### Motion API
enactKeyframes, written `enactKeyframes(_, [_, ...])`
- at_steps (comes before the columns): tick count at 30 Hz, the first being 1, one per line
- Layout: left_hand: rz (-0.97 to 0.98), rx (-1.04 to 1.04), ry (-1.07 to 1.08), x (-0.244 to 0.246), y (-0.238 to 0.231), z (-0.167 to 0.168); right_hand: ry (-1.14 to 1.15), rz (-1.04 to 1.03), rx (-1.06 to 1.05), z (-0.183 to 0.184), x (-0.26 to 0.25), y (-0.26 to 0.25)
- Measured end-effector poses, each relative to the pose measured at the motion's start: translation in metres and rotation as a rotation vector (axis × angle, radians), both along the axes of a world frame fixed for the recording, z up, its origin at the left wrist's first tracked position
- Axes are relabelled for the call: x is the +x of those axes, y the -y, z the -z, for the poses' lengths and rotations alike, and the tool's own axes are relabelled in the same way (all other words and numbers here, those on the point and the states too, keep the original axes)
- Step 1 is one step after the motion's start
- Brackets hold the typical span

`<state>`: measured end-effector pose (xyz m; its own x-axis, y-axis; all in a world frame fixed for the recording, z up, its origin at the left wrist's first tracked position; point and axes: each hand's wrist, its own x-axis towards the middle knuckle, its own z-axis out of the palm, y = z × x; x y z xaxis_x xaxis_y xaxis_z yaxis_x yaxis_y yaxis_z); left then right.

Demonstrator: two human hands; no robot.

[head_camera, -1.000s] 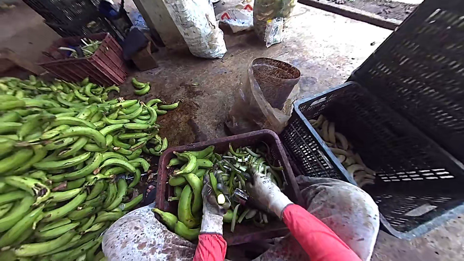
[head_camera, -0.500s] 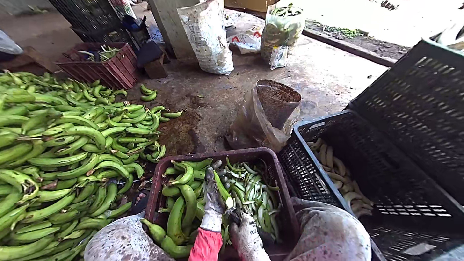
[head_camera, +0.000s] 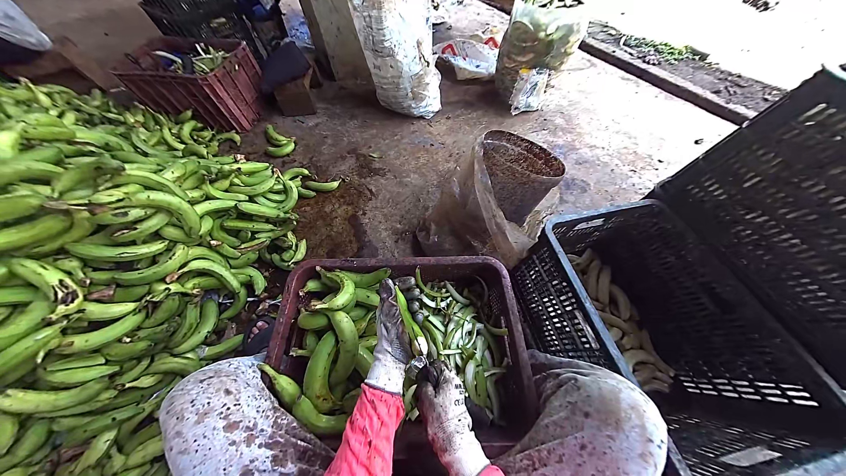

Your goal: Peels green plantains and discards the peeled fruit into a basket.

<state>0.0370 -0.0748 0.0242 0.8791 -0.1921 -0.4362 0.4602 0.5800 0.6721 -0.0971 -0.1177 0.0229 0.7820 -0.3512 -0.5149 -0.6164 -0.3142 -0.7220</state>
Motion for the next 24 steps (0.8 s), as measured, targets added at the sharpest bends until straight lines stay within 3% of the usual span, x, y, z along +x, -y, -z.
enactKeyframes(8, [0.043, 0.038, -0.022, -0.008, 0.001, 0.001, -0.038, -0.029, -0.037, 0.009, 0.001, 0.001])
enactKeyframes(20, [0.083, -0.095, -0.133, -0.034, 0.0, 0.0, -0.16, -0.009, -0.051, 0.011, 0.011, 0.003])
enactKeyframes(24, [0.141, -0.017, 0.039, -0.041, -0.005, -0.008, 0.018, 0.003, -0.079, 0.021, 0.005, 0.005])
